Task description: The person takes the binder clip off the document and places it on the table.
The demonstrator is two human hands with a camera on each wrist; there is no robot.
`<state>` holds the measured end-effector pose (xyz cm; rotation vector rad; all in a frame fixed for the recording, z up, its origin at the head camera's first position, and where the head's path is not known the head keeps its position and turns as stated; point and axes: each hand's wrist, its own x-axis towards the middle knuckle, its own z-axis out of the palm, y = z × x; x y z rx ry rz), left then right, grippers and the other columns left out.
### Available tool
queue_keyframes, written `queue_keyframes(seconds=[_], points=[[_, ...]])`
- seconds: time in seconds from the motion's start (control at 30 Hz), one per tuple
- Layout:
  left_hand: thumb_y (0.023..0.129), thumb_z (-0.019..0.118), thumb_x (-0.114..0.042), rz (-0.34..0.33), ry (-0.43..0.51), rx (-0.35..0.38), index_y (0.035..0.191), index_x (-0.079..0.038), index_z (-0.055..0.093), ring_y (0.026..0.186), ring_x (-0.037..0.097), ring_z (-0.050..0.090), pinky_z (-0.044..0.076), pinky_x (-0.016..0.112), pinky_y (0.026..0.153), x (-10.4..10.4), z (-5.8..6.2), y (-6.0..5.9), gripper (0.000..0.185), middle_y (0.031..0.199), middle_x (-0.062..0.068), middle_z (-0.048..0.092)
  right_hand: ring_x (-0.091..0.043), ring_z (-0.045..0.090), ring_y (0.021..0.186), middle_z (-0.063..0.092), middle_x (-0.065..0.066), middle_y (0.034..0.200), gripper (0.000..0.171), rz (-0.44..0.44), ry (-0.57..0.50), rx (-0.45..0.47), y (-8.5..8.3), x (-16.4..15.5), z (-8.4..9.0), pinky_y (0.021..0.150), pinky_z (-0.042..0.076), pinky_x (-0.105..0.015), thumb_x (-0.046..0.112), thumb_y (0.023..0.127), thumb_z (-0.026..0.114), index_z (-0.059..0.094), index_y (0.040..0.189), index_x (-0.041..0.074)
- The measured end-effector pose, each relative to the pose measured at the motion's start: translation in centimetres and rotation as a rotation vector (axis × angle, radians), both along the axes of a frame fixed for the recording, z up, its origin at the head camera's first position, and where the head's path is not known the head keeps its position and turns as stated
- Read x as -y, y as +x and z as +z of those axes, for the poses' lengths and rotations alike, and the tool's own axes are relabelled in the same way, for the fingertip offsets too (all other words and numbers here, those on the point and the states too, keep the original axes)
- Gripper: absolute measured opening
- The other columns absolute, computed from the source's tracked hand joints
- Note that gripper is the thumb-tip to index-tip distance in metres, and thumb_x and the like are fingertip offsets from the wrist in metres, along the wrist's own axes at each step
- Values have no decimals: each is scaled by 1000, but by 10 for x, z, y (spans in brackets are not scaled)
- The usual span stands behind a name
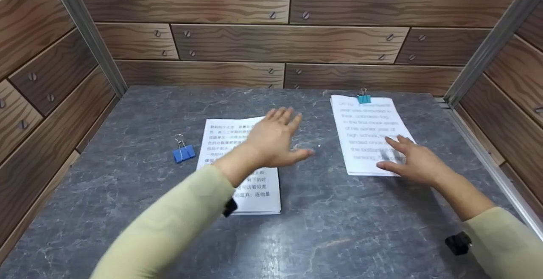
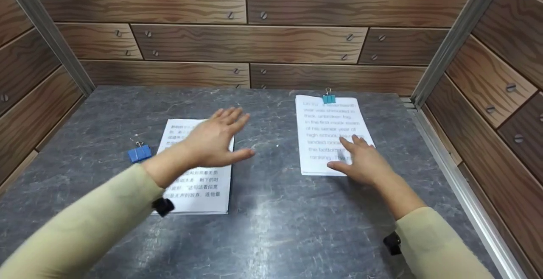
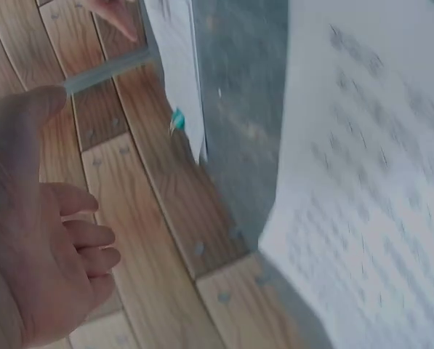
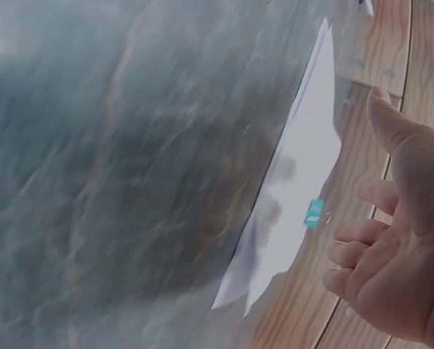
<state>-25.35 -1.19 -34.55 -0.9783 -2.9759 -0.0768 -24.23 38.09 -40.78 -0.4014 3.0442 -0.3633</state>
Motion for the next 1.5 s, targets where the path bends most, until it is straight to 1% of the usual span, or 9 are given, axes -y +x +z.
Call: queue_keyframes(seconds=[0.23,0.33,0.57,0.7,0.8,0.93,1.13,1.33,1.5], points=[[101,40,-78,-25,17,33,170,-9,22,161,35,19,11,45,131,-50,-38,-3,99,174,20,20,-69,40,135,32,-47,155,94,-23,15,14,-6,-17,-13,106,39,-77,57,98,70,39,159,-8],[101,40,-78,-56,29,46,170,-10,23,161,33,19,12,43,131,-67,-52,-1,98,174,18,20,-69,38,137,32,-48,154,95,-37,8,27,-7,-20,-19,108,37,-77,58,98,69,38,159,-8],[100,38,-80,-126,-6,84,171,-15,23,162,26,16,11,37,131,-97,-84,2,97,176,11,19,-68,37,138,31,-48,155,96,-57,-6,34,-8,-22,-28,110,36,-76,59,98,70,38,159,-7],[99,35,-82,-149,-38,130,172,-19,20,163,22,12,9,34,131,-107,-96,4,98,177,5,15,-69,35,139,28,-47,156,95,-53,-10,41,-9,-22,-29,111,34,-77,59,98,69,37,160,-5],[98,34,-84,-166,-60,157,172,-21,19,163,21,9,9,34,131,-111,-100,5,98,177,3,13,-68,32,141,26,-46,158,92,-46,5,61,-8,-23,-30,111,33,-78,59,99,67,37,161,-3],[97,34,-85,-180,-85,191,172,-23,18,163,19,6,8,33,131,-115,-100,7,98,177,-2,13,-66,28,144,22,-45,161,88,-42,45,116,-5,-24,-31,111,33,-77,61,104,58,37,162,-1],[96,35,-86,-177,-131,237,172,-28,19,163,17,7,8,32,131,-120,-98,7,96,177,-8,14,-68,32,141,21,-45,161,83,-33,71,120,-2,-26,-34,108,36,-78,58,106,55,38,162,-1],[97,36,-84,-187,-161,215,171,-26,23,163,17,12,10,31,130,-123,-94,6,95,176,-6,19,-70,33,139,21,-45,161,83,-41,72,117,-1,-25,-33,107,37,-78,59,106,56,38,161,0],[97,35,-85,-198,-214,180,170,-24,27,162,18,17,13,30,130,-123,-88,9,96,175,-4,24,-70,35,138,24,-47,159,83,-37,83,104,1,-21,-32,107,38,-77,59,106,56,40,160,-2]])
